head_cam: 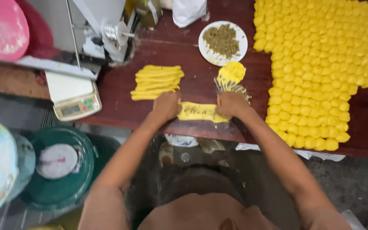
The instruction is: Rolling pieces of yellow dough, adding a green filling, and shaping them into rolls on a workbench.
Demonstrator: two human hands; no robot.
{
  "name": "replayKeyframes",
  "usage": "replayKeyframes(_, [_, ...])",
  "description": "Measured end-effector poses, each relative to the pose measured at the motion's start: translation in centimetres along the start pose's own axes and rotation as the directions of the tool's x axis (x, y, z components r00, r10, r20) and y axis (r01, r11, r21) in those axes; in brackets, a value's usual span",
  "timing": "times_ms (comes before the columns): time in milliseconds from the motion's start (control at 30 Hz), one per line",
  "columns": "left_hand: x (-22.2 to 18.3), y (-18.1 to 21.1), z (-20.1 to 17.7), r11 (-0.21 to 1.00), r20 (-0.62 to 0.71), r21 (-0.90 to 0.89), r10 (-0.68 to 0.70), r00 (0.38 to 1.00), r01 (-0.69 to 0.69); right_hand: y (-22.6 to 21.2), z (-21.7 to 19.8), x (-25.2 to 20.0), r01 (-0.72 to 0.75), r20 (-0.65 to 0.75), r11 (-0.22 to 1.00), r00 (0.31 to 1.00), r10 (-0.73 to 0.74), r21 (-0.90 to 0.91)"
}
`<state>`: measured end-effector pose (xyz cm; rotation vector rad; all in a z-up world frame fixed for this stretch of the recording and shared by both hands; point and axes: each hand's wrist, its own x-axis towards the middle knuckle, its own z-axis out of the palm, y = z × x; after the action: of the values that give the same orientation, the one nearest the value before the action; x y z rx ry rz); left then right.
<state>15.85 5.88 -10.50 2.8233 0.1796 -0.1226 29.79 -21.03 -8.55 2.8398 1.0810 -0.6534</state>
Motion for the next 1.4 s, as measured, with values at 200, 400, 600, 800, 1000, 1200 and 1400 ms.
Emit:
replayKeyframes(200, [-6.9,2.8,-3.3,0.988,-0.276,-0.099,0.089,0.957,-0.12,0.1,1.4,-7.1,0.108,-0.445,0.987,0.895,-0.044,0.12])
replayKeyframes(400, [-10.9,1.0,-0.9,0.957,-0.559,-0.016,0.233,0.796,-0.291,-1.5,4.5,-12.7,0.034,-0.59,0.998,0.807,0.002,0.049])
replayKeyframes(600, [-6.1,2.5,-2.5,0.893,-0.569,0.076,0.404,0.717,-0.443,-6.0,-1.2,-9.6,0.158,-0.726,0.987,0.673,-0.14,-0.043])
replayKeyframes(800, [-0.1,2.7,-0.7,0.759,-0.415,0.231,0.642,0.644,-0.608,-4.4,1.0,-4.0,0.233,-0.703,0.938,0.621,-0.347,-0.257])
replayKeyframes(1000, [0.7,3.2,-0.6,0.797,-0.277,0.378,0.582,0.764,-0.471,-1.9,0.7,-1.5,0.359,-0.632,0.927,0.694,-0.345,-0.112])
replayKeyframes(1200, [2.0,2.2,0.3,0.807,-0.346,0.441,0.556,0.756,-0.392,-2.1,0.5,-1.9,0.249,-0.656,0.934,0.665,-0.356,-0.255])
replayKeyframes(1400, [-4.0,2.8,5.1,0.819,-0.423,0.296,0.573,0.702,-0.491,-3.3,4.3,-7.5,0.389,-0.505,0.896,0.742,-0.442,-0.213])
